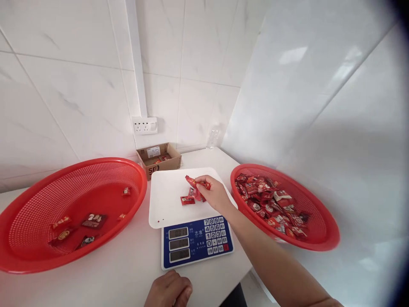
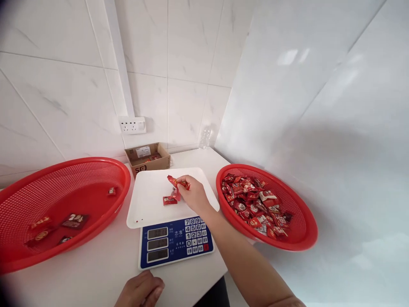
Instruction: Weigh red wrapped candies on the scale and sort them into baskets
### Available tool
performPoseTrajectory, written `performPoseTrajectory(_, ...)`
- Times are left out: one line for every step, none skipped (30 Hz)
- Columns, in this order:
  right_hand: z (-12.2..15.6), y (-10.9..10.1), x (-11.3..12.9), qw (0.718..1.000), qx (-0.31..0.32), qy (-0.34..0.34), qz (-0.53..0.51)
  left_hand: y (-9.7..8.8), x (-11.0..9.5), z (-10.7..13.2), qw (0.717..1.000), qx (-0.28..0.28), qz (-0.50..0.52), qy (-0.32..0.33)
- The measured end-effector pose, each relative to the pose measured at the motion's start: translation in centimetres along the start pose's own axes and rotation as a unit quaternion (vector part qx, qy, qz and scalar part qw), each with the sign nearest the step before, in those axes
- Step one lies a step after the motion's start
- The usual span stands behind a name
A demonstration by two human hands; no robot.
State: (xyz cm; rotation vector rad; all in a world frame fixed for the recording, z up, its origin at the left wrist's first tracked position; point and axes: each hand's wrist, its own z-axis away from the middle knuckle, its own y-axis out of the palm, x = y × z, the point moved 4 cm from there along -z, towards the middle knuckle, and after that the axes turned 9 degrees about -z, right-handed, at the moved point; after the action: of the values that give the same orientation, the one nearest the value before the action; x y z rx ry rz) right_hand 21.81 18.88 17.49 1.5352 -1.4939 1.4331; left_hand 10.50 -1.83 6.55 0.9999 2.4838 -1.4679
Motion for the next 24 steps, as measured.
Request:
performPoseTrajectory(-0.1,0.0,0.1,1.000,-0.009,-0.001,-0.001,0.1,0.0,0.0,1.000,-0.001,0.001,-0.001)
performPoseTrajectory(-0.1,-0.2,0.3,1.000,-0.019,-0.001,-0.002,0.1,0.0,0.1,1.000,-0.003,0.003,-0.002)
performPoseTrajectory(-0.2,-0.4,0.5,1.000,-0.027,-0.002,-0.003,0.2,0.0,0.1,1.000,-0.004,0.004,-0.003)
performPoseTrajectory(-0.2,-0.7,0.7,0.999,-0.035,-0.003,-0.004,0.3,0.0,0.2,1.000,-0.006,0.006,-0.004)
performPoseTrajectory(-0.2,-0.9,0.9,0.999,-0.042,-0.003,-0.005,0.4,0.0,0.2,1.000,-0.007,0.009,-0.004)
performPoseTrajectory(-0.2,-1.2,1.0,0.999,-0.048,-0.005,-0.006,0.4,0.0,0.2,1.000,-0.009,0.011,-0.003)
performPoseTrajectory(-0.2,-1.5,1.1,0.999,-0.053,-0.008,-0.007,0.5,0.0,0.2,1.000,-0.011,0.013,-0.001)
performPoseTrajectory(-0.2,-1.7,1.2,0.998,-0.059,-0.013,-0.007,0.5,0.0,0.1,1.000,-0.014,0.014,0.001)
performPoseTrajectory(-0.1,-1.9,1.3,0.998,-0.063,-0.019,-0.008,0.5,0.0,0.1,1.000,-0.015,0.016,0.003)
performPoseTrajectory(0.0,-2.1,1.3,0.997,-0.066,-0.025,-0.007,0.5,0.0,0.0,1.000,-0.015,0.017,0.005)
performPoseTrajectory(0.1,-2.3,1.2,0.997,-0.069,-0.033,-0.003,0.4,-0.1,-0.1,1.000,-0.013,0.019,0.006)
performPoseTrajectory(0.3,-2.5,1.1,0.997,-0.072,-0.040,0.004,0.3,-0.1,-0.1,1.000,-0.009,0.022,0.005)
performPoseTrajectory(0.4,-2.6,1.0,0.996,-0.074,-0.047,0.013,0.1,-0.2,-0.2,1.000,-0.004,0.025,0.004)
performPoseTrajectory(0.6,-2.7,0.9,0.996,-0.073,-0.052,0.023,-0.1,-0.3,-0.3,1.000,0.003,0.028,0.001)
performPoseTrajectory(0.8,-2.7,0.7,0.996,-0.063,-0.055,0.033,-0.3,-0.5,-0.3,0.999,0.011,0.031,-0.003)
performPoseTrajectory(1.0,-2.6,0.5,0.997,-0.044,-0.054,0.044,-0.5,-0.6,-0.3,0.999,0.020,0.034,-0.009)
performPoseTrajectory(1.2,-2.4,0.4,0.997,-0.019,-0.050,0.056,-0.7,-0.7,-0.4,0.999,0.030,0.037,-0.015)
performPoseTrajectory(1.5,-2.3,0.3,0.996,0.006,-0.046,0.070,-0.8,-0.7,-0.4,0.998,0.040,0.039,-0.020)
performPoseTrajectory(1.8,-2.2,0.3,0.995,0.024,-0.044,0.085,-1.0,-0.8,-0.5,0.998,0.049,0.041,-0.025)
performPoseTrajectory(2.1,-2.3,0.4,0.994,0.031,-0.046,0.099,-1.0,-0.8,-0.5,0.997,0.057,0.043,-0.028)
performPoseTrajectory(2.5,-2.5,0.5,0.992,0.028,-0.050,0.110,-1.1,-0.8,-0.6,0.997,0.062,0.046,-0.030)
performPoseTrajectory(2.9,-2.9,0.8,0.991,0.016,-0.056,0.117,-1.1,-0.8,-0.6,0.996,0.065,0.047,-0.033)
performPoseTrajectory(3.3,-3.4,1.1,0.991,-0.002,-0.061,0.120,-1.2,-0.8,-0.6,0.996,0.067,0.049,-0.034)
performPoseTrajectory(3.8,-4.1,1.4,0.990,-0.021,-0.065,0.123,-1.2,-0.8,-0.7,0.996,0.068,0.050,-0.036)
